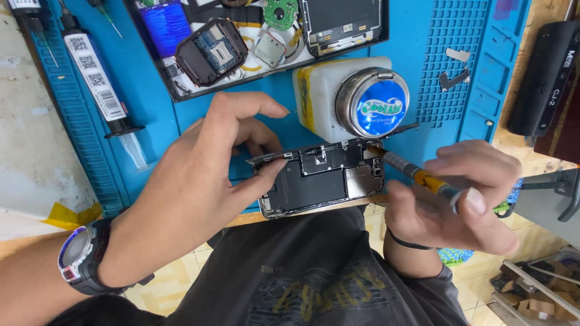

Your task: The person uses a yellow-handled screwdriver to remove screws from the internal frame of a disassembled smartphone. They then use their fingers to lift and remove a small metal bracket from the device's interior.

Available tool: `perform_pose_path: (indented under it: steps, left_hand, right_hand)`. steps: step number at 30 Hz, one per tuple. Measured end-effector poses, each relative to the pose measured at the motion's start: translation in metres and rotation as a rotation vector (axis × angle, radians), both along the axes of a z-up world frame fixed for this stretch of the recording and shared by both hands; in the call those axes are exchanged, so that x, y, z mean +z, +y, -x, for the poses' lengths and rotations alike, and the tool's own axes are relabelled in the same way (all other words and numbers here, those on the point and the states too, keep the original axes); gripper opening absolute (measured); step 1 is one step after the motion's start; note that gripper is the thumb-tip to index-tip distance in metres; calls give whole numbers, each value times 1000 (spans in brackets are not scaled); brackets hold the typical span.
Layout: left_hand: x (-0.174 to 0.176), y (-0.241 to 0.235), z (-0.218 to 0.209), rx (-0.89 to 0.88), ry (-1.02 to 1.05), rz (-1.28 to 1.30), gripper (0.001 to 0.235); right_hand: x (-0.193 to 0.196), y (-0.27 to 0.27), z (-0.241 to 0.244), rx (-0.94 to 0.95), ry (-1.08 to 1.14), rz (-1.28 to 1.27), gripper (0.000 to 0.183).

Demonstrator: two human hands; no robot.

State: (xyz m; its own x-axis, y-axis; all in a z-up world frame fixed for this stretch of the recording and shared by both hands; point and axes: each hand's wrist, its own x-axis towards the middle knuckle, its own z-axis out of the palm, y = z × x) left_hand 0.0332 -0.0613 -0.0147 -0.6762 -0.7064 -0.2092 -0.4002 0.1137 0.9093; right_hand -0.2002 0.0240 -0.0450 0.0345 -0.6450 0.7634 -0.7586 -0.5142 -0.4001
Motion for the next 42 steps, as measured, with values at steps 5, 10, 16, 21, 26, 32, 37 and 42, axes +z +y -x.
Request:
perform_pose_path:
  steps: [5,10,16,21,26,32,37,42]
  left_hand:
    - [1,0,0,1,2,18,47]
    - [1,0,1,-1,7,28,47]
    - [1,0,1,-8,-3,23,48]
    - [1,0,1,-2,-3,31,49]
    - [2,1,2,4,-1,24,48]
    - [2,1,2,1,7,27,48]
    - [3,1,2,5,-6,28,48]
    - [2,1,1,-6,-6,33,49]
  right_hand:
    - [1,2,-1,-22,-5,-65,42]
    - [4,3,-11,-44,-105,-45,41]
    - [3,0,-3,114,-81,-43,54]
    - [0,0,2,138,-48,-62,59]
    - [3,3,-11,54,-132,-105,52]
    - [2,7,-12,51,-125,-134,71]
    - [1,8,-18,-7,-206,-142,65]
    - [-2,11,-17,-78,-264,-128,66]
